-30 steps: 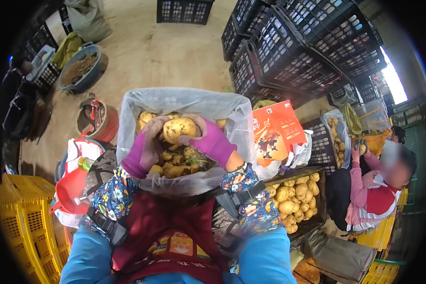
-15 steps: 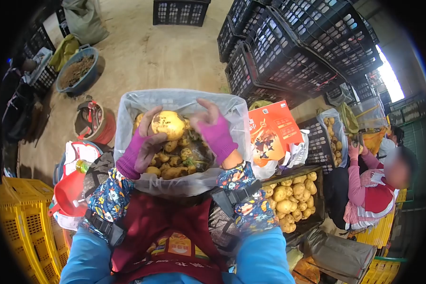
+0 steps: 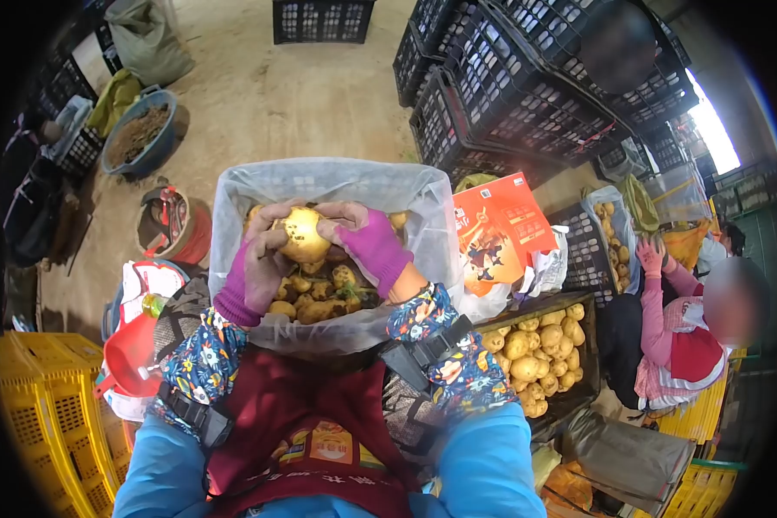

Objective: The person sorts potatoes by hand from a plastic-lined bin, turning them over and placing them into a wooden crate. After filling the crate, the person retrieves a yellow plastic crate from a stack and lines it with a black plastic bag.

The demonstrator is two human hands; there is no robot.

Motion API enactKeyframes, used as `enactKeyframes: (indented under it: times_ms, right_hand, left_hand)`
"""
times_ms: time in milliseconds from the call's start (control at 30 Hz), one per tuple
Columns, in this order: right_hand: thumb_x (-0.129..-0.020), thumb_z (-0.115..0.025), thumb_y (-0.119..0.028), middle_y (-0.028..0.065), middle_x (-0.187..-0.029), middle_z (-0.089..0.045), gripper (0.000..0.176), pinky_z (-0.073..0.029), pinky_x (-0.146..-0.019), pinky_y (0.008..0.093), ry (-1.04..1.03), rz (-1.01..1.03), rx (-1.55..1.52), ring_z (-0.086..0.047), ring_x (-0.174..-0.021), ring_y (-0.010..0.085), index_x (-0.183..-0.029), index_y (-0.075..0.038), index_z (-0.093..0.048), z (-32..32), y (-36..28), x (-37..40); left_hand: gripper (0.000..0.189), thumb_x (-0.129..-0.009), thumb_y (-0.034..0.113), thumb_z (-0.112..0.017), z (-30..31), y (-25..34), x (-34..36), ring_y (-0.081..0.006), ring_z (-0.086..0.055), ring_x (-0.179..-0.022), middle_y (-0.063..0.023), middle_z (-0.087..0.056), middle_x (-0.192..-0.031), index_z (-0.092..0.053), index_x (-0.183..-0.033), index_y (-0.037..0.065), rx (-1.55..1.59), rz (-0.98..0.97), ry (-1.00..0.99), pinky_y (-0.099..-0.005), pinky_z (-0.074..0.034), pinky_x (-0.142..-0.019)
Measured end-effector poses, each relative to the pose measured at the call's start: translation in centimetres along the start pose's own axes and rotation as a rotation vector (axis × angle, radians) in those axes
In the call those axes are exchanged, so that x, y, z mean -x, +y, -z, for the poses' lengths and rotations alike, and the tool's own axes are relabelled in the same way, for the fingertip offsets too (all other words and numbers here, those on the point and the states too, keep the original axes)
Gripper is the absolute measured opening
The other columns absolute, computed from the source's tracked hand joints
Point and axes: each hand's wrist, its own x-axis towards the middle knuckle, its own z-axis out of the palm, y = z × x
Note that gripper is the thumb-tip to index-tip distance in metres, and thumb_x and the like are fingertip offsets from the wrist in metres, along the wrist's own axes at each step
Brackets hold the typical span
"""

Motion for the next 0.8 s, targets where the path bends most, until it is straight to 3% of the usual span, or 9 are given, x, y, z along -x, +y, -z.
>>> enactKeyframes:
  times_ms: [133, 233, 300, 367, 500, 567, 600, 667, 800]
  right_hand:
    - [-0.083, -0.071, -0.024, 0.0050, -0.106, -0.062, 0.050, -0.051, -0.076, 0.0238, 0.041, -0.087, 0.095, -0.061, -0.092, 0.0126, -0.125, -0.002, -0.053, 1.6, 1.1, -1.0]
    - [-0.081, -0.073, -0.024, 0.0031, -0.106, -0.059, 0.060, -0.049, -0.078, 0.0244, -0.054, 0.252, 0.767, -0.060, -0.094, 0.0139, -0.131, -0.004, -0.047, 3.7, 4.7, -3.5]
    - [-0.079, -0.074, -0.024, 0.0038, -0.107, -0.058, 0.066, -0.049, -0.080, 0.0257, -0.112, 0.335, 0.743, -0.059, -0.097, 0.0156, -0.135, -0.005, -0.043, 1.4, 3.6, -3.1]
    - [-0.078, -0.075, -0.023, 0.0067, -0.110, -0.058, 0.072, -0.048, -0.084, 0.0281, -0.099, 0.115, 0.073, -0.058, -0.102, 0.0182, -0.138, -0.005, -0.039, -2.5, 1.5, -0.2]
    - [-0.074, -0.076, -0.025, 0.0126, -0.120, -0.057, 0.077, -0.048, -0.088, 0.0300, -0.064, 0.289, 0.547, -0.057, -0.106, 0.0182, -0.138, -0.005, -0.040, -3.4, 2.9, -1.1]
    - [-0.077, -0.074, -0.024, 0.0074, -0.116, -0.058, 0.070, -0.049, -0.079, 0.0244, -0.035, 0.393, 0.474, -0.059, -0.097, 0.0147, -0.138, -0.008, -0.042, -2.0, 3.9, -1.7]
    - [-0.073, -0.076, -0.023, 0.0107, -0.114, -0.060, 0.071, -0.050, -0.079, 0.0285, -0.077, 0.080, 0.167, -0.061, -0.097, 0.0179, -0.134, -0.004, -0.046, -1.6, 0.7, 0.3]
    - [-0.079, -0.072, -0.023, 0.0109, -0.115, -0.060, 0.061, -0.050, -0.084, 0.0295, 0.039, 0.052, 0.032, -0.060, -0.098, 0.0185, -0.132, -0.005, -0.048, 1.1, -4.4, 5.4]
    - [-0.090, -0.058, -0.022, 0.0149, -0.123, -0.057, 0.048, -0.050, -0.091, 0.0369, 0.071, 0.303, -0.564, -0.058, -0.107, 0.0252, -0.134, -0.007, -0.044, 12.0, -5.2, 17.0]
  left_hand:
    - [0.031, -0.086, 0.001, -0.041, -0.4, 0.1, -0.1, -0.0241, -0.052, -0.116, -0.0125, -0.050, -0.127, -0.050, -0.115, 0.003, 0.405, 0.159, 0.049, -0.0334, -0.044, -0.097]
    - [0.028, -0.085, 0.000, -0.046, 1.4, -1.3, -0.3, -0.0254, -0.053, -0.115, -0.0144, -0.051, -0.125, -0.051, -0.113, 0.002, -0.248, -0.096, 0.009, -0.0345, -0.044, -0.097]
    - [0.030, -0.084, -0.002, -0.048, 3.0, -2.6, -0.7, -0.0262, -0.053, -0.115, -0.0158, -0.052, -0.123, -0.052, -0.114, 0.002, -0.455, -0.260, -0.040, -0.0354, -0.044, -0.097]
    - [0.034, -0.083, -0.004, -0.050, 3.3, -2.5, -0.5, -0.0273, -0.053, -0.117, -0.0174, -0.053, -0.123, -0.053, -0.117, 0.002, -0.668, -0.289, -0.051, -0.0363, -0.044, -0.098]
    - [0.043, -0.090, 0.003, -0.047, 4.3, -2.1, 0.0, -0.0243, -0.051, -0.118, -0.0145, -0.049, -0.131, -0.043, -0.133, 0.004, -1.057, -0.256, 0.015, -0.0334, -0.041, -0.101]
    - [0.042, -0.097, 0.008, -0.040, 4.2, -3.7, -1.2, -0.0220, -0.048, -0.120, -0.0125, -0.044, -0.138, -0.040, -0.139, 0.005, 0.347, 0.086, 0.261, -0.0317, -0.039, -0.103]
    - [0.048, -0.098, 0.028, -0.037, 2.7, -2.0, -1.2, -0.0240, -0.037, -0.129, -0.0137, -0.039, -0.143, -0.037, -0.141, 0.008, 0.277, 0.184, 0.362, -0.0380, -0.034, -0.105]
    - [0.069, -0.094, 0.059, -0.030, 4.7, -2.3, -1.3, -0.0265, -0.023, -0.140, -0.0135, -0.031, -0.151, -0.034, -0.145, 0.012, 0.090, 0.330, 0.393, -0.0464, -0.026, -0.106]
    - [0.062, -0.097, 0.053, -0.033, 2.2, -0.6, -1.2, -0.0252, -0.037, -0.134, -0.0115, -0.037, -0.148, -0.036, -0.143, 0.012, 0.285, 0.425, 0.415, -0.0393, -0.036, -0.105]
